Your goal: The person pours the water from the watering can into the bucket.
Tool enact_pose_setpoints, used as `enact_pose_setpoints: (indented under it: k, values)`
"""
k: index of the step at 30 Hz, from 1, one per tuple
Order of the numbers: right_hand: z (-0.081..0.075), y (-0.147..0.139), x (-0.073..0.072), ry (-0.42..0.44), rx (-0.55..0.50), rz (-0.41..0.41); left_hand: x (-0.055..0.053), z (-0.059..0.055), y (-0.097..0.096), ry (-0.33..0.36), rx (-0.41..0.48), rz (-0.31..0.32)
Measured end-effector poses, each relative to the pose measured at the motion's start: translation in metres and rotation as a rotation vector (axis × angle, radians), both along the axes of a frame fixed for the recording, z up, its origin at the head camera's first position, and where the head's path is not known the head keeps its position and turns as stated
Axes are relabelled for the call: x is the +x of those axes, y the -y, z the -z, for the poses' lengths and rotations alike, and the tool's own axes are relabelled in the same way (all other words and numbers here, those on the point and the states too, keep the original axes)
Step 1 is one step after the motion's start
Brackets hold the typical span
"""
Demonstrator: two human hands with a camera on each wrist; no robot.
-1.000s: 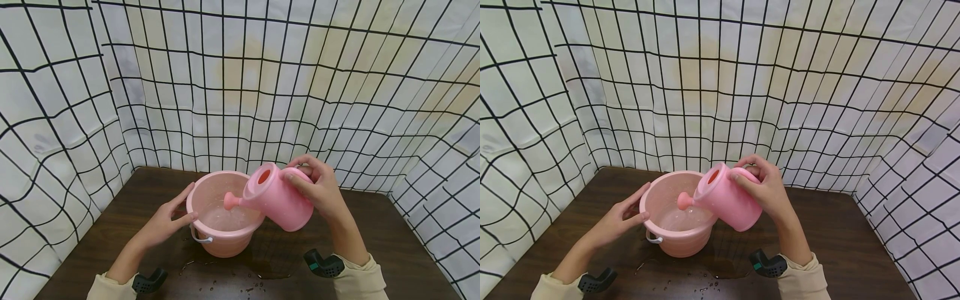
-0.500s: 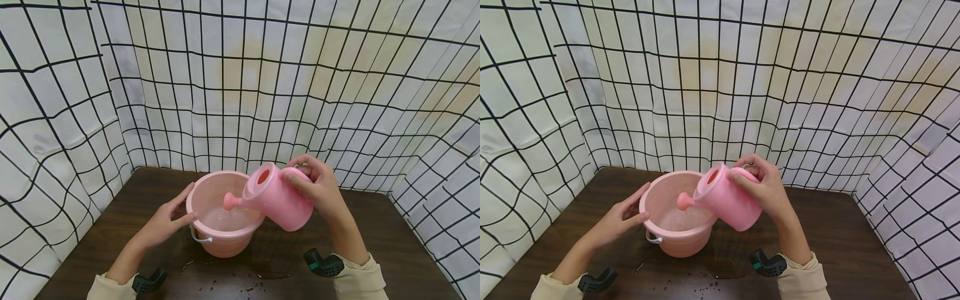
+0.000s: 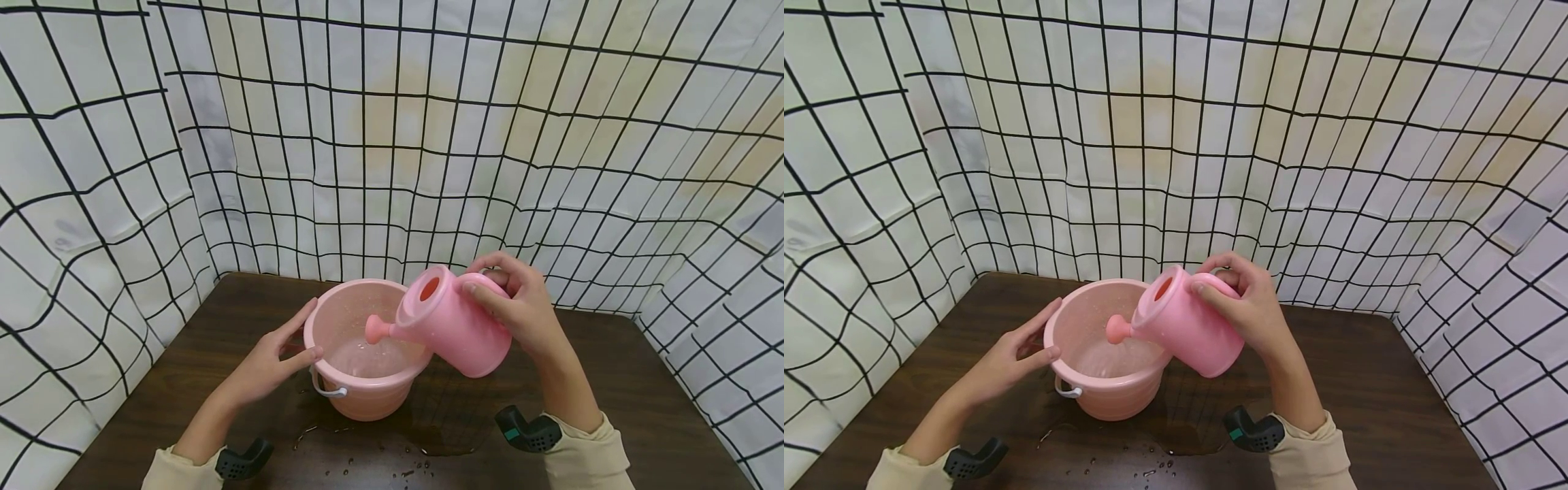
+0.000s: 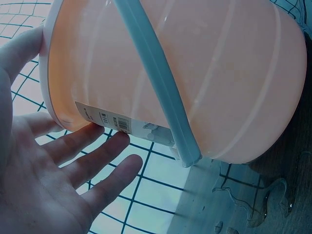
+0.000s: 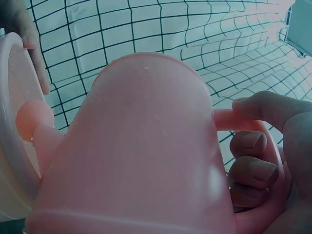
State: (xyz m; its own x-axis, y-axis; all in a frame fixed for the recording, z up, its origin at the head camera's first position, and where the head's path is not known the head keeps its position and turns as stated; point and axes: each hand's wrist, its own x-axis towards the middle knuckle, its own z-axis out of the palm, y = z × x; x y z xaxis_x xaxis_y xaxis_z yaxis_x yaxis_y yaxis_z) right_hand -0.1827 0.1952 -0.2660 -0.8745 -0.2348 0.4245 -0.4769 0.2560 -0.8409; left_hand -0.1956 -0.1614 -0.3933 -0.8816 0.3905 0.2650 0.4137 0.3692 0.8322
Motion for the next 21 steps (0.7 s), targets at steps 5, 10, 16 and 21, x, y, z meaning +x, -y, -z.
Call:
enact_pose_setpoints:
  k: [5, 10, 16, 21]
  values:
    - [-0.0008, 0.0001, -0.0005, 0.004, 0.009, 0.006, 0.0003, -0.0003, -0.0001, 0.003, -0.003, -0.005]
    - [-0.0010, 0.0001, -0.0008, 0.009, 0.015, 0.000, 0.0006, -0.0008, -0.0003, 0.012, 0.008, 0.002]
    - [-0.0015, 0.0003, -0.0006, 0.013, 0.017, -0.011, 0.0001, -0.0010, -0.0001, -0.005, -0.012, -0.006]
    - [-0.0028, 0.0018, 0.0000, 0.028, 0.010, -0.020, 0.0000, -0.0012, 0.0000, -0.005, -0.011, -0.006]
